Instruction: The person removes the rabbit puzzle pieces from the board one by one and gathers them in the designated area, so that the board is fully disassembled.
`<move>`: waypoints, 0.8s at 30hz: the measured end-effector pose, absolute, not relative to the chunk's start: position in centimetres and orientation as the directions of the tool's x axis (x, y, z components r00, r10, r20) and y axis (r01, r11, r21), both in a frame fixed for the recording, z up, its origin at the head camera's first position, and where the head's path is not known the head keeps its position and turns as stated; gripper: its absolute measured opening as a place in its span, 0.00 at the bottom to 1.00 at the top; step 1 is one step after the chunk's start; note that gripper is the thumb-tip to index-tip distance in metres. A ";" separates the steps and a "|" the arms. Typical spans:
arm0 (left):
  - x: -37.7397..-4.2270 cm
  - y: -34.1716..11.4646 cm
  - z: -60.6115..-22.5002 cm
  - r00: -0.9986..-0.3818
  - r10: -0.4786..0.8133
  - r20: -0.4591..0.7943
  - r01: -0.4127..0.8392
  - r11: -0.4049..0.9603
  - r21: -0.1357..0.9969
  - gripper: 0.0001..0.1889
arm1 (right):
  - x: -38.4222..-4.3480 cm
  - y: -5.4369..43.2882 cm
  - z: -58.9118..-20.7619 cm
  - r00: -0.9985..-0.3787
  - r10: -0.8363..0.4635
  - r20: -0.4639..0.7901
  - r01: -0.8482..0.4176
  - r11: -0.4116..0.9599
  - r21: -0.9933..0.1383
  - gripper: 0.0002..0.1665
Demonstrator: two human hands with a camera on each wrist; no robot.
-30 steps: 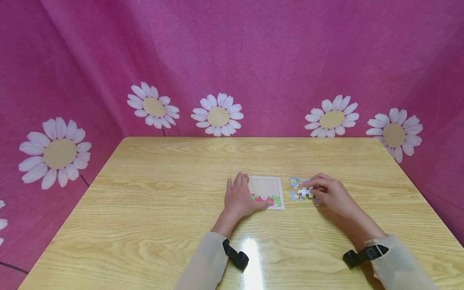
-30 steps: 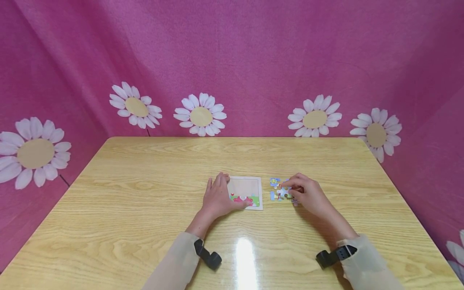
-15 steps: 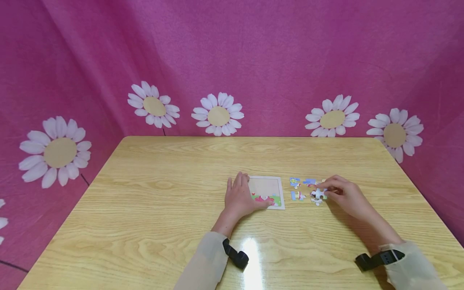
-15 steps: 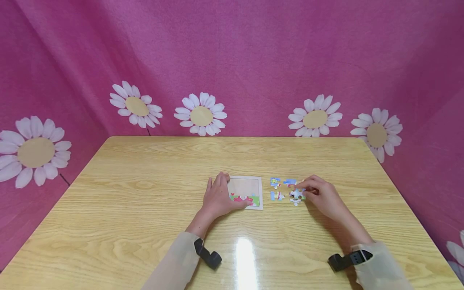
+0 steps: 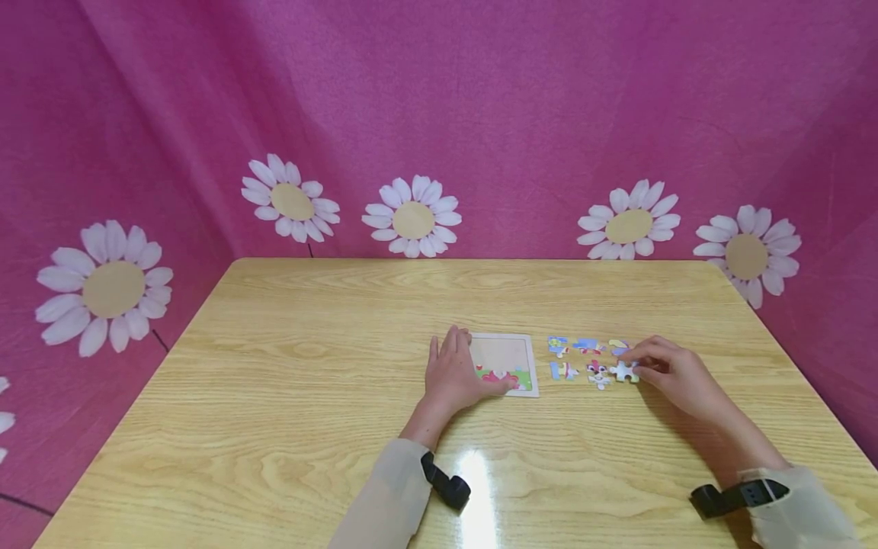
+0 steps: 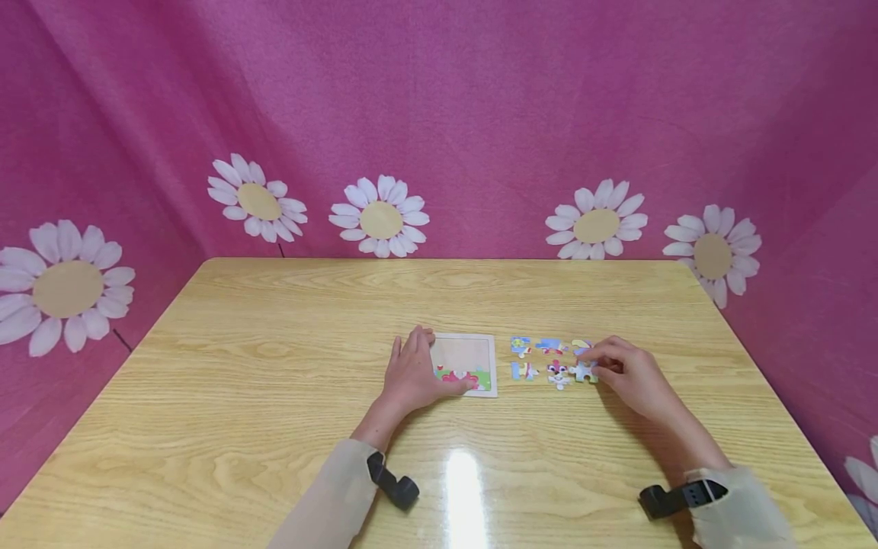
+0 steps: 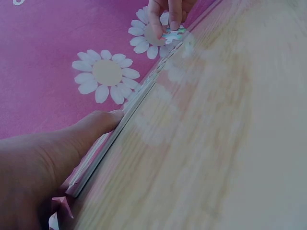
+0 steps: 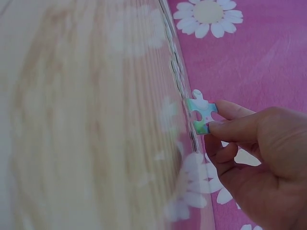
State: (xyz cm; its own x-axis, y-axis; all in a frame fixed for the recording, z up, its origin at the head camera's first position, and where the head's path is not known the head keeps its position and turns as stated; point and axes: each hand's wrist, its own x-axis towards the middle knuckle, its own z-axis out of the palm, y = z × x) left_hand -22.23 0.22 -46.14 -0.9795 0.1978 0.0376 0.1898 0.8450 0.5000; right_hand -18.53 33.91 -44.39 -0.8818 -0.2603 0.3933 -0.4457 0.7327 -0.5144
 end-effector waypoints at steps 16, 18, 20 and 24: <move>-22.2 0.1 -46.0 -0.979 0.201 0.016 0.182 0.845 0.503 0.57 | -19.1 34.9 -44.4 -0.919 -0.264 0.292 -0.386 0.753 -0.533 0.13; -22.2 0.1 -46.0 -0.979 0.204 0.011 0.181 0.841 0.510 0.57 | -19.1 35.0 -44.3 -0.926 -0.270 0.263 -0.373 0.754 -0.540 0.13; -22.2 0.1 -46.0 -0.979 0.204 0.008 0.179 0.840 0.512 0.57 | -19.2 35.1 -44.2 -0.928 -0.279 0.247 -0.371 0.751 -0.546 0.12; -22.1 0.1 -45.9 -0.980 0.200 0.016 0.179 0.840 0.513 0.57 | -19.3 35.2 -44.2 -0.919 -0.306 0.246 -0.393 0.744 -0.541 0.11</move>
